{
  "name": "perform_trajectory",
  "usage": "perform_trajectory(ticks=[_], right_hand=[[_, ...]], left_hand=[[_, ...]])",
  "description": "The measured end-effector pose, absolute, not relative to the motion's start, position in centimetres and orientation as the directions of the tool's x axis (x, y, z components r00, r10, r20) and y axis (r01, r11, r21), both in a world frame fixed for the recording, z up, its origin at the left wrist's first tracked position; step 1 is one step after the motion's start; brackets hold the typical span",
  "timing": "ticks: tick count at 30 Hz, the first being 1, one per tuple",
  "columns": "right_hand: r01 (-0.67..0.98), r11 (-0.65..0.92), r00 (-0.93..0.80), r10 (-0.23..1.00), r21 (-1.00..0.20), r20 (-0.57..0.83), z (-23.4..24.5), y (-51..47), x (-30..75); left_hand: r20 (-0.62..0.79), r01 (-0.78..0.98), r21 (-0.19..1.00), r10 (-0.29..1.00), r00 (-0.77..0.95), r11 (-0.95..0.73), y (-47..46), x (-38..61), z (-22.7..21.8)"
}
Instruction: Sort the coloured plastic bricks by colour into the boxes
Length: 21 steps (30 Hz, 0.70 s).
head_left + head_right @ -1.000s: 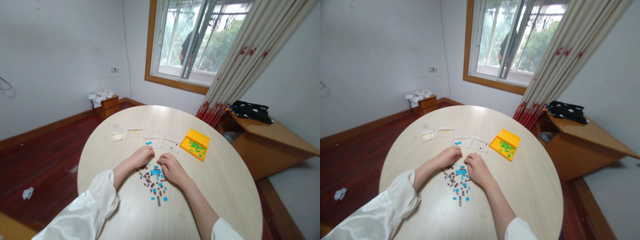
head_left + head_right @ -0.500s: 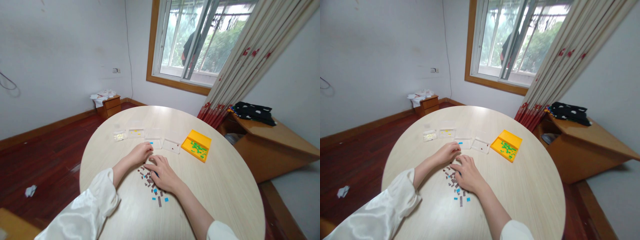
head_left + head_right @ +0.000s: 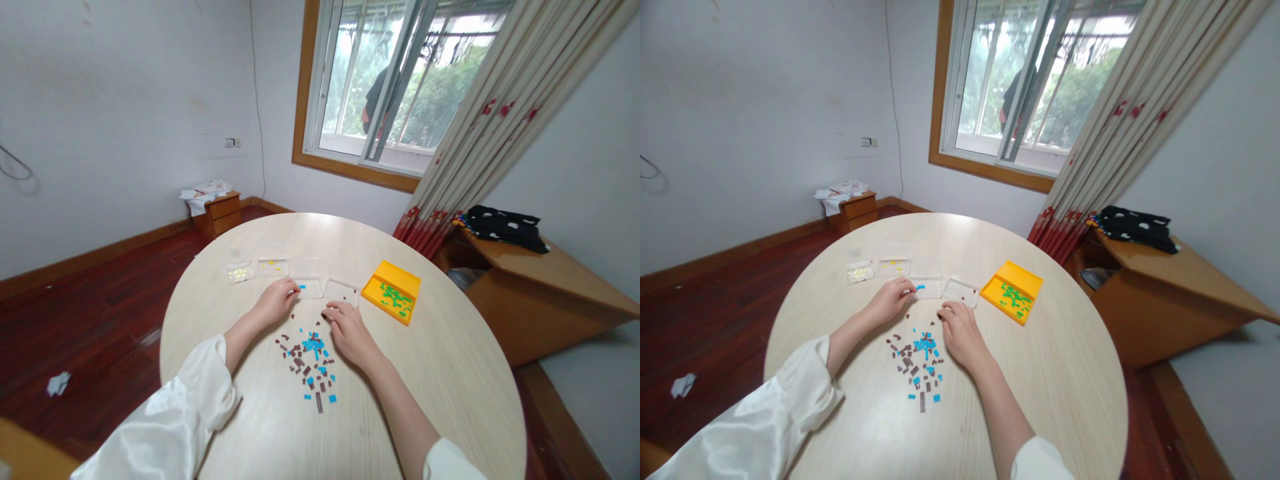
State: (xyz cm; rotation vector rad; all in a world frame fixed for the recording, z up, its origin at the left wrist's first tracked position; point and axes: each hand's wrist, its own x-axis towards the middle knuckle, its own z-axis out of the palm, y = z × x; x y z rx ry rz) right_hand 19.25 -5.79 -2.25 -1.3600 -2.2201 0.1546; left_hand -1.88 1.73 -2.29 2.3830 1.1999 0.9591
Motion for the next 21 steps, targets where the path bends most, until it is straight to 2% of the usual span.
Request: perform_trajectory(ticks=[8, 14, 21], right_hand=[[0.699, 0.564, -0.42, 0.821, -0.439, 0.387, -3.8, -5.3, 19.3], [0.654, 0.615, -0.432, 0.782, -0.442, 0.449, -4.2, -4.7, 19.0], [0.666, 0.594, -0.421, 0.799, -0.452, 0.429, -3.4, -5.0, 18.6]], left_hand=[[0.433, 0.625, 0.532, 0.818, 0.379, -0.571, 2.0, -1.9, -2.6], [0.429, 0.631, 0.536, 0.825, 0.368, -0.56, 2.2, -1.8, -2.9], [0.449, 0.588, 0.571, 0.817, 0.36, -0.573, 2.4, -1.6, -3.3]])
